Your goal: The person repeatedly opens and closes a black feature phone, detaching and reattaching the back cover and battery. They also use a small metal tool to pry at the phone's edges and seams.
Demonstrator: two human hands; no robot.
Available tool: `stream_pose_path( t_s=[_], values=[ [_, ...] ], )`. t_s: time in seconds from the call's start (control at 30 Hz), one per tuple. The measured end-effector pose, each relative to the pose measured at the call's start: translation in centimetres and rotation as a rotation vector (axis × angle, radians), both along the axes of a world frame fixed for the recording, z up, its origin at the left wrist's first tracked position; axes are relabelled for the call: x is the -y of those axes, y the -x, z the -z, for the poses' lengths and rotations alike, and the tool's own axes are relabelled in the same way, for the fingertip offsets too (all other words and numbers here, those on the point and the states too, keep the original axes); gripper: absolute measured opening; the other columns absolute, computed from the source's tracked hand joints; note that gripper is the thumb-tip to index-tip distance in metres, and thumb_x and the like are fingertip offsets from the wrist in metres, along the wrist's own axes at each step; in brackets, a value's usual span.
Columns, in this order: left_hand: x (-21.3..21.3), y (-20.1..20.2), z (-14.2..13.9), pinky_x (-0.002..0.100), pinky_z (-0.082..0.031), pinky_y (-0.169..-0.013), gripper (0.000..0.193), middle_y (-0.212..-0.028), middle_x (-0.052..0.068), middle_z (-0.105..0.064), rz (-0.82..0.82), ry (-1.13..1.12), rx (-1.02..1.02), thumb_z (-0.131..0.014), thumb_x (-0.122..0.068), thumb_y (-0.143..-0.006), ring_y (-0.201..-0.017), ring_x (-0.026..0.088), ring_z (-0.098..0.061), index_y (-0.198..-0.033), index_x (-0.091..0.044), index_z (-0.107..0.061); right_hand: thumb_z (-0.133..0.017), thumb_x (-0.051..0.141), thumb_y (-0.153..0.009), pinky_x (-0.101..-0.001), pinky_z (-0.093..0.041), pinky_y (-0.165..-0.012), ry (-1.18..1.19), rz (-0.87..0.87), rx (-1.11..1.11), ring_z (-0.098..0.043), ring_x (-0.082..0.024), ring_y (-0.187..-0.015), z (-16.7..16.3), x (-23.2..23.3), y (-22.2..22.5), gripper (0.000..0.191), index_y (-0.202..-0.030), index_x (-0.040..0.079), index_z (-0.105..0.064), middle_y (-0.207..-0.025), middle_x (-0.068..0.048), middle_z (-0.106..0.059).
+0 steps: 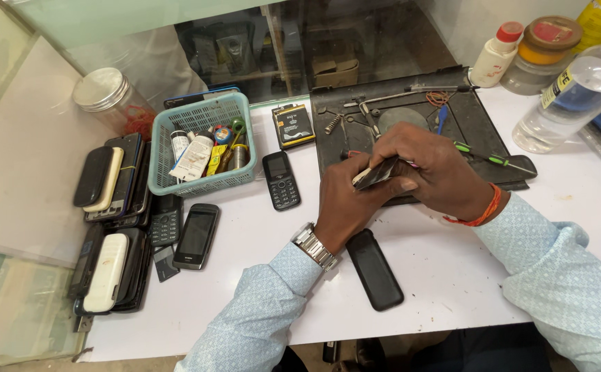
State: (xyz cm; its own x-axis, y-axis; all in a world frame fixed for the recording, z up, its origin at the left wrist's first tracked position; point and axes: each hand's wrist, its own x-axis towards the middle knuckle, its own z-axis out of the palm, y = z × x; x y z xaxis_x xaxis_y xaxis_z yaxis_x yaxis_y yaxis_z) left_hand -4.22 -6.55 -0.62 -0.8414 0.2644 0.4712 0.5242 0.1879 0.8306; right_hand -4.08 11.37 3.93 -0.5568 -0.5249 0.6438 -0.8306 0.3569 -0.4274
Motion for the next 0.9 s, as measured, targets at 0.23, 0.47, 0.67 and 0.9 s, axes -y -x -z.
stream_pose_path(
  t_s=[0.23,0.47,0.67,0.9],
  values=[
    [0.0,-0.2,0.0,0.031,-0.052,-0.059,0.041,-0.076,0.003,-0.074,-0.016,-0.004,-0.055,-0.088,-0.043,-0.076,-0.064,0.014,-0.070,-0.090,-0.007,-0.076,-0.072,0.032,-0.089,-0.0335,-0.056,-0.078,-0.041,0.010,-0.081,-0.068,-0.023,-0.094,-0.3,-0.1,0.0,0.032,-0.105,0.006,-0.066,-0.100,-0.006,-0.067],
    [0.0,-0.1,0.2,0.030,-0.052,-0.057,0.041,-0.074,0.002,-0.073,-0.038,0.039,-0.037,-0.088,-0.045,-0.075,-0.063,0.014,-0.070,-0.088,-0.008,-0.076,-0.070,0.035,-0.088,-0.0335,-0.056,-0.078,-0.020,0.013,-0.104,-0.068,-0.022,-0.093,-0.4,0.0,-0.1,0.033,-0.104,0.005,-0.068,-0.099,-0.006,-0.068],
    [0.2,0.6,1.5,0.029,-0.052,-0.062,0.052,-0.081,0.004,-0.073,0.015,-0.103,-0.068,-0.082,-0.054,-0.087,-0.071,0.010,-0.067,-0.096,-0.004,-0.074,-0.070,0.005,-0.088,-0.0311,-0.055,-0.078,0.105,0.078,0.037,-0.068,-0.021,-0.092,0.2,0.8,-0.6,0.016,-0.104,0.003,-0.067,-0.100,-0.007,-0.066],
    [0.7,1.6,2.9,0.025,-0.042,-0.055,0.092,-0.069,0.000,-0.060,0.028,-0.195,0.002,-0.036,-0.088,-0.092,-0.063,0.008,-0.058,-0.088,-0.002,-0.068,-0.072,-0.002,-0.093,-0.0288,-0.055,-0.076,0.196,0.168,0.147,-0.068,-0.017,-0.089,0.5,1.4,-0.2,0.012,-0.103,0.000,-0.066,-0.099,-0.008,-0.067]
  ],
)
